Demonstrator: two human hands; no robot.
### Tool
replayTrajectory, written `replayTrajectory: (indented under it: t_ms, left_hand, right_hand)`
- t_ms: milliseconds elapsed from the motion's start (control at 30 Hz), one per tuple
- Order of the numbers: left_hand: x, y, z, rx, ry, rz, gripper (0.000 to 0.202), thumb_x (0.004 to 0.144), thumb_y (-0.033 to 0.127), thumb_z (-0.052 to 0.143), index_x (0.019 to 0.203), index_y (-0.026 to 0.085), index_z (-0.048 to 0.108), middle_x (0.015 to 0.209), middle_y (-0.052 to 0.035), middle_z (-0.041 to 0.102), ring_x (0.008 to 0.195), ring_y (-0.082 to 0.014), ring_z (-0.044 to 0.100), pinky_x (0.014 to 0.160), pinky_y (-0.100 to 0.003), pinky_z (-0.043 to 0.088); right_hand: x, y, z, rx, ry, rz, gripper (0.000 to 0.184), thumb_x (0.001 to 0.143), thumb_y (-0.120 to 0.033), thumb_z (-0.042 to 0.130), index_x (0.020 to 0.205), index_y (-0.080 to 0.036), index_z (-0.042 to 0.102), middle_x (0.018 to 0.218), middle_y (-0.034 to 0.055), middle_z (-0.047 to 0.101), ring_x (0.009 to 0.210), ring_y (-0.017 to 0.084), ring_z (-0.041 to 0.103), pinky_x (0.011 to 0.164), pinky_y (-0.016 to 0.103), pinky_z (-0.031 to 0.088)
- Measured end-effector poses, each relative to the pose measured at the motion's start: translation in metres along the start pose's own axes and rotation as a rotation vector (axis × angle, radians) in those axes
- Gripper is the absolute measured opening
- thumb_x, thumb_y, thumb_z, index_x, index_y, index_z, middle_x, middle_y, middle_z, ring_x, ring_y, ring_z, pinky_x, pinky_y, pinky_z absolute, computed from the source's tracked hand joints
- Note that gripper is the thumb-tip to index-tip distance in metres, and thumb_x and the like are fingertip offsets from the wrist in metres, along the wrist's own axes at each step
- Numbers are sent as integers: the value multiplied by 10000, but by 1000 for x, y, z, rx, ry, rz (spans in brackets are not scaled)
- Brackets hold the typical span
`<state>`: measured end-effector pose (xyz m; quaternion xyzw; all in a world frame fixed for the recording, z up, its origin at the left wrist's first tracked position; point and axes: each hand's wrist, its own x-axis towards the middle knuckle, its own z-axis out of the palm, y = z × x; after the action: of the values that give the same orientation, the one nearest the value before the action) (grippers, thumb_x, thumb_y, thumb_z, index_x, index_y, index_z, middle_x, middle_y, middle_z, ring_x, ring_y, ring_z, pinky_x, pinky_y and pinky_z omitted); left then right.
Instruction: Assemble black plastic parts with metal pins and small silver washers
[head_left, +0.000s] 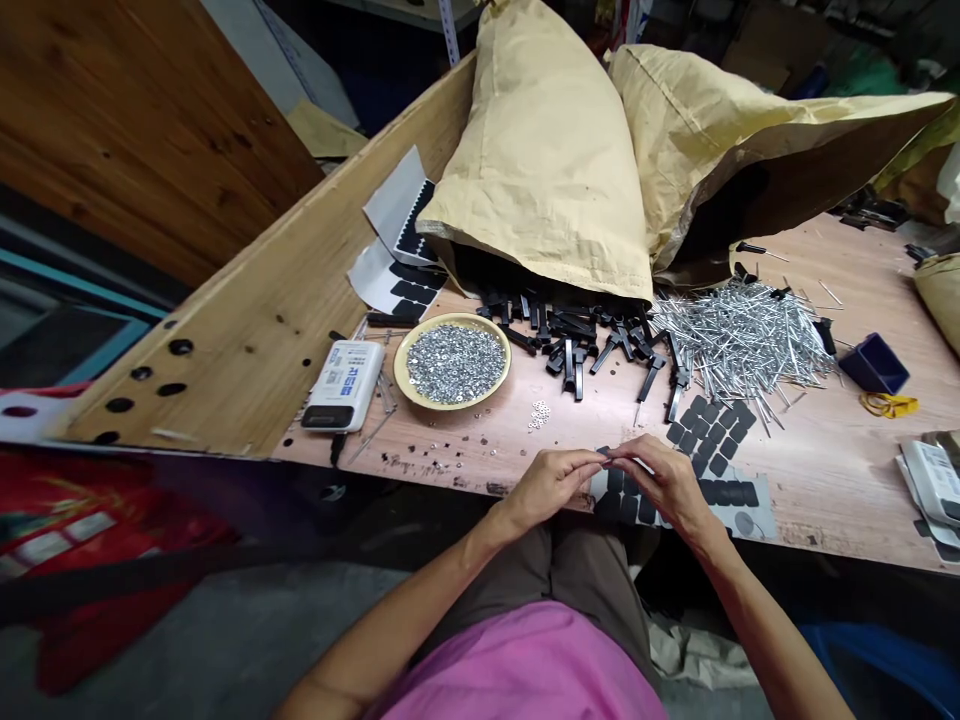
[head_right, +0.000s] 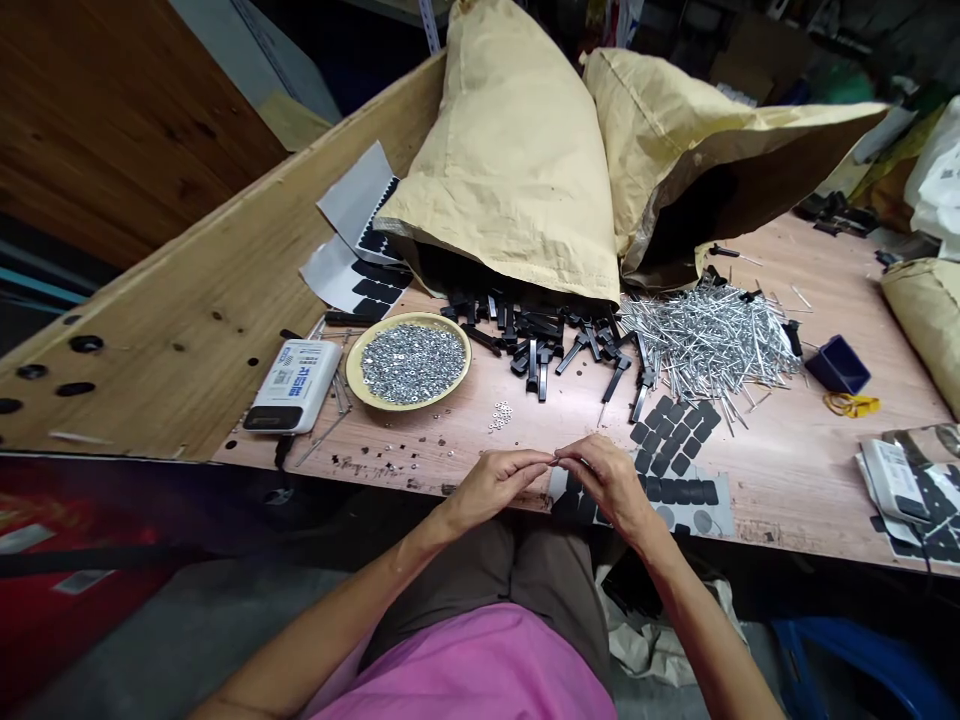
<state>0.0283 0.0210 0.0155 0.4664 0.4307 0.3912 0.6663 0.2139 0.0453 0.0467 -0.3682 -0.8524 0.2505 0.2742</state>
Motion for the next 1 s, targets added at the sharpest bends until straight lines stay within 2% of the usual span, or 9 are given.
replayTrajectory:
  t_ms: [67, 200, 367, 433, 533, 600, 700, 800, 1000]
  left_hand:
    - [-2, 0, 1, -10, 0, -30, 376, 719, 473, 630, 877, 144, 718, 543, 16, 511, 495, -87, 432, 449, -195, 319]
    - [-5, -3, 0, -115, -218, -207, 479, 724, 540, 600, 932, 118, 689, 453, 72, 380, 371, -48, 260, 373, -182, 215]
    - [-9, -3, 6, 39, 60, 67, 327, 717, 468, 653, 838, 173, 720, 723, -49, 606, 669, -132, 534, 542, -213, 406]
    - [-10, -4, 5, -46, -70, -72, 375, 719, 506, 640, 852, 163, 709, 594, -4, 532, 521, -90, 458, 444, -187, 344]
    - [-9, -8, -1, -282, -462, -410, 513, 658, 591, 655, 896, 137, 677, 439, 106, 302, 347, -26, 186, 340, -153, 159]
    - [-9, -9, -2, -332, -534, -459, 550, 636, 613, 659, 896, 128, 671, 428, 123, 262, 340, -16, 135, 336, -149, 124]
    - [-11, -9, 3, -127, -280, -214, 418, 719, 520, 631, 851, 128, 697, 472, 59, 424, 383, -39, 311, 378, -165, 264]
    - [-15, -10, 12, 116, -51, 34, 254, 785, 370, 590, 843, 164, 726, 715, -48, 654, 617, -124, 563, 584, -228, 459]
    - [-20, -11, 18, 278, 58, 146, 227, 822, 275, 529, 919, 212, 725, 871, -70, 711, 733, -173, 636, 724, -273, 491]
  right_hand:
    - [1, -1, -2, 1, 13, 8, 270, 931, -354, 444, 877, -212, 668, 744, 50, 686, 685, 163, 645, 609, 262, 519]
    - [1, -4, -6, 44, -56, -66, 248, 932, -335, 452, 898, -213, 666, 734, 41, 684, 690, 158, 637, 642, 267, 518]
    - [-4, -1, -6, 27, -30, -52, 207, 923, -307, 476, 919, -205, 656, 763, 48, 677, 707, 158, 634, 632, 265, 519]
    - [-6, -3, -9, 34, -35, -135, 197, 930, -269, 466, 953, -201, 649, 776, 50, 675, 725, 158, 629, 655, 274, 517]
    - [-8, -11, -19, 28, -166, -249, 260, 960, -235, 387, 1049, -203, 629, 873, 68, 683, 820, 173, 622, 757, 325, 504]
    - [-9, -14, -23, 15, -256, -232, 281, 967, -238, 362, 1063, -203, 624, 897, 73, 683, 840, 173, 618, 778, 330, 496]
    - [-11, -11, -20, -2, -214, -189, 255, 957, -284, 396, 988, -202, 635, 806, 58, 672, 746, 157, 612, 673, 278, 502]
    - [-15, -3, -9, -33, -131, -134, 245, 953, -306, 404, 930, -199, 623, 744, 44, 649, 673, 144, 593, 585, 247, 477]
    - [-15, -1, 5, -326, -70, -129, 381, 972, -336, 330, 736, -200, 597, 642, 40, 579, 619, 161, 509, 615, 288, 401]
